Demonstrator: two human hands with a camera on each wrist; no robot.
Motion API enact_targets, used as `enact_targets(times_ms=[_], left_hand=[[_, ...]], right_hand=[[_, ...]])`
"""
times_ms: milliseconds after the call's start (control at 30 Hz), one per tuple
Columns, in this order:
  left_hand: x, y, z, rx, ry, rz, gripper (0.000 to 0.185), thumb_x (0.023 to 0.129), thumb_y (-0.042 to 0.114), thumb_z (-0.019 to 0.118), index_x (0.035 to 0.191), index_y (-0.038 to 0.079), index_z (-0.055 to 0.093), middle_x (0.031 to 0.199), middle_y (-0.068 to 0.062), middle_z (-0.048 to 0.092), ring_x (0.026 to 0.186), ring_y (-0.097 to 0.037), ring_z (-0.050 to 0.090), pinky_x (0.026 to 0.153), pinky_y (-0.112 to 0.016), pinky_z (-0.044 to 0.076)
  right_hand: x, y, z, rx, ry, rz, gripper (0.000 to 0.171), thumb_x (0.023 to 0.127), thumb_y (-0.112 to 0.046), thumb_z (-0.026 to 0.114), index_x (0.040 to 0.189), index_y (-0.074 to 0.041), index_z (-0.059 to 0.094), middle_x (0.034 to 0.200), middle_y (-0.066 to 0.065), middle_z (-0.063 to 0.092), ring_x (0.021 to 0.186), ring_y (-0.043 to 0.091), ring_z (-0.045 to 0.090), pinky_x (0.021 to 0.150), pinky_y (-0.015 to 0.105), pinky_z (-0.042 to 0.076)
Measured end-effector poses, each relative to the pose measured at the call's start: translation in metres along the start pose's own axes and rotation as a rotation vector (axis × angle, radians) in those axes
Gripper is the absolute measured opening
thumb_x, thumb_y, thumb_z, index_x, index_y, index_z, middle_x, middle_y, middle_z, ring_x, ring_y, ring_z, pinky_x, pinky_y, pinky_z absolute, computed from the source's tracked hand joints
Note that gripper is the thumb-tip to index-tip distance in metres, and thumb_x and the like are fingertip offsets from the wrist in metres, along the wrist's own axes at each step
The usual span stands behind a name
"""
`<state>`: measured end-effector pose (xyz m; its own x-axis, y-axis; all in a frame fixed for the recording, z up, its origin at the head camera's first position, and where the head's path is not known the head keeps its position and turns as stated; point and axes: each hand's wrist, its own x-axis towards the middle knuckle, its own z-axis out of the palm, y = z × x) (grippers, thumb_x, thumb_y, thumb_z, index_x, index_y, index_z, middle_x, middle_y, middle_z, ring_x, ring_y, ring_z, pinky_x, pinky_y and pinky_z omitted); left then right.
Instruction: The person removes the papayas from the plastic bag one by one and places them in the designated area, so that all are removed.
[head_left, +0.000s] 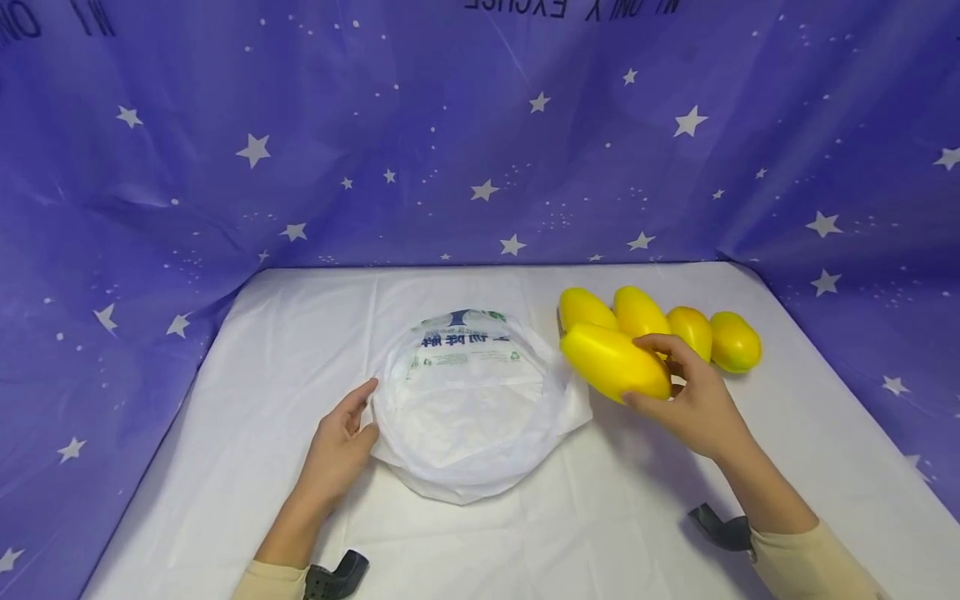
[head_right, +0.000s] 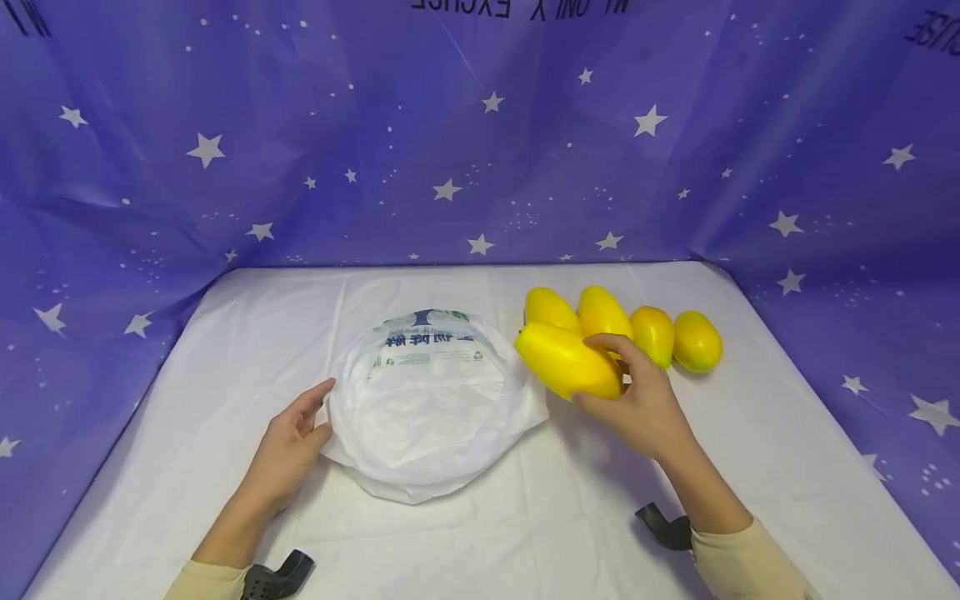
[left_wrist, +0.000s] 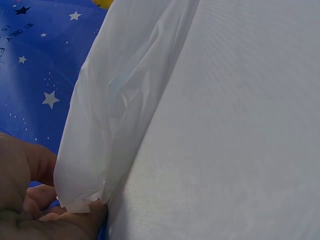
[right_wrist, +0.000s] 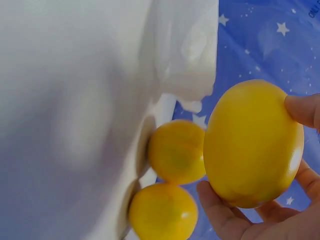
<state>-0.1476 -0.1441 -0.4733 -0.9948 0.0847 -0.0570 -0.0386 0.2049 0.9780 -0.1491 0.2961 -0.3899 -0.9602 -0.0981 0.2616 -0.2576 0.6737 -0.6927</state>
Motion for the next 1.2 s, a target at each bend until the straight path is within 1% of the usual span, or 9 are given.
enact_targets(times_ms=[100,267,433,533,700,767,900,1100,1200], left_hand=[[-0.002,0.0,-0.003,0.008,0.01,0.003,0.061,0.092,-0.006,0.045,0.151,0.006,0.034,0.156,-0.013,0.028,0.143,-0.02,0.023,0.113,-0.031,0.023],[-0.002,-0.002,-0.004,0.002,0.014,0.014,0.06,0.093,-0.006,0.045,0.151,0.006,0.034,0.156,-0.013,0.027,0.142,-0.018,0.024,0.112,-0.029,0.024],[-0.002,-0.004,-0.005,-0.024,0.012,0.013,0.06,0.093,-0.007,0.044,0.151,0.005,0.033,0.156,-0.013,0.027,0.142,-0.017,0.023,0.112,-0.028,0.025],[-0.002,-0.005,-0.005,-0.039,0.007,0.013,0.061,0.093,-0.008,0.044,0.151,0.004,0.032,0.156,-0.014,0.027,0.142,-0.018,0.024,0.111,-0.027,0.026],[-0.001,-0.006,-0.006,-0.043,0.007,0.02,0.061,0.092,-0.009,0.044,0.151,0.003,0.032,0.156,-0.014,0.027,0.142,-0.018,0.024,0.11,-0.024,0.027],[0.0,-0.006,-0.006,-0.04,0.007,0.025,0.061,0.092,-0.009,0.044,0.151,0.002,0.032,0.156,-0.015,0.027,0.142,-0.019,0.024,0.11,-0.022,0.028],[0.0,-0.005,-0.006,-0.034,0.01,0.029,0.061,0.092,-0.009,0.044,0.15,0.002,0.032,0.155,-0.014,0.028,0.141,-0.019,0.026,0.108,-0.02,0.029],[0.0,-0.005,-0.004,-0.03,0.003,0.037,0.061,0.091,-0.01,0.045,0.15,0.001,0.032,0.156,-0.016,0.026,0.142,-0.021,0.024,0.111,-0.026,0.027],[-0.001,-0.005,-0.002,0.013,0.01,0.055,0.061,0.091,-0.009,0.046,0.15,-0.001,0.032,0.156,-0.016,0.026,0.143,-0.022,0.022,0.111,-0.022,0.025]], right_hand=[[-0.005,0.006,-0.001,-0.018,0.016,0.003,0.065,0.074,-0.017,0.086,0.131,-0.018,0.055,0.126,0.006,0.057,0.102,0.026,0.054,0.071,0.019,0.049],[-0.014,0.015,-0.002,-0.06,0.017,0.049,0.064,0.077,-0.021,0.084,0.132,-0.017,0.053,0.128,0.009,0.057,0.109,0.033,0.055,0.077,0.016,0.045],[-0.023,0.023,-0.004,-0.095,-0.007,0.105,0.065,0.079,-0.027,0.082,0.135,-0.017,0.051,0.132,0.007,0.056,0.116,0.032,0.051,0.081,0.017,0.041],[-0.029,0.028,-0.005,-0.119,-0.029,0.137,0.065,0.079,-0.03,0.082,0.135,-0.017,0.051,0.133,0.007,0.055,0.118,0.031,0.05,0.084,0.024,0.042],[-0.037,0.035,-0.005,-0.117,-0.05,0.174,0.068,0.079,-0.032,0.082,0.136,-0.015,0.049,0.132,0.013,0.054,0.12,0.035,0.048,0.091,0.049,0.042],[-0.038,0.037,-0.005,-0.109,-0.052,0.185,0.07,0.078,-0.031,0.082,0.137,-0.014,0.048,0.133,0.015,0.053,0.12,0.036,0.047,0.091,0.055,0.041],[-0.038,0.039,-0.005,-0.108,-0.052,0.19,0.071,0.078,-0.03,0.083,0.137,-0.014,0.047,0.133,0.017,0.052,0.12,0.037,0.047,0.092,0.058,0.04],[-0.037,0.038,-0.006,-0.136,-0.078,0.208,0.074,0.078,-0.033,0.082,0.139,-0.017,0.045,0.137,0.018,0.05,0.12,0.042,0.046,0.092,0.062,0.04],[-0.037,0.036,-0.009,-0.149,-0.101,0.223,0.075,0.08,-0.037,0.08,0.143,-0.019,0.044,0.142,0.02,0.046,0.122,0.047,0.044,0.091,0.066,0.04]])
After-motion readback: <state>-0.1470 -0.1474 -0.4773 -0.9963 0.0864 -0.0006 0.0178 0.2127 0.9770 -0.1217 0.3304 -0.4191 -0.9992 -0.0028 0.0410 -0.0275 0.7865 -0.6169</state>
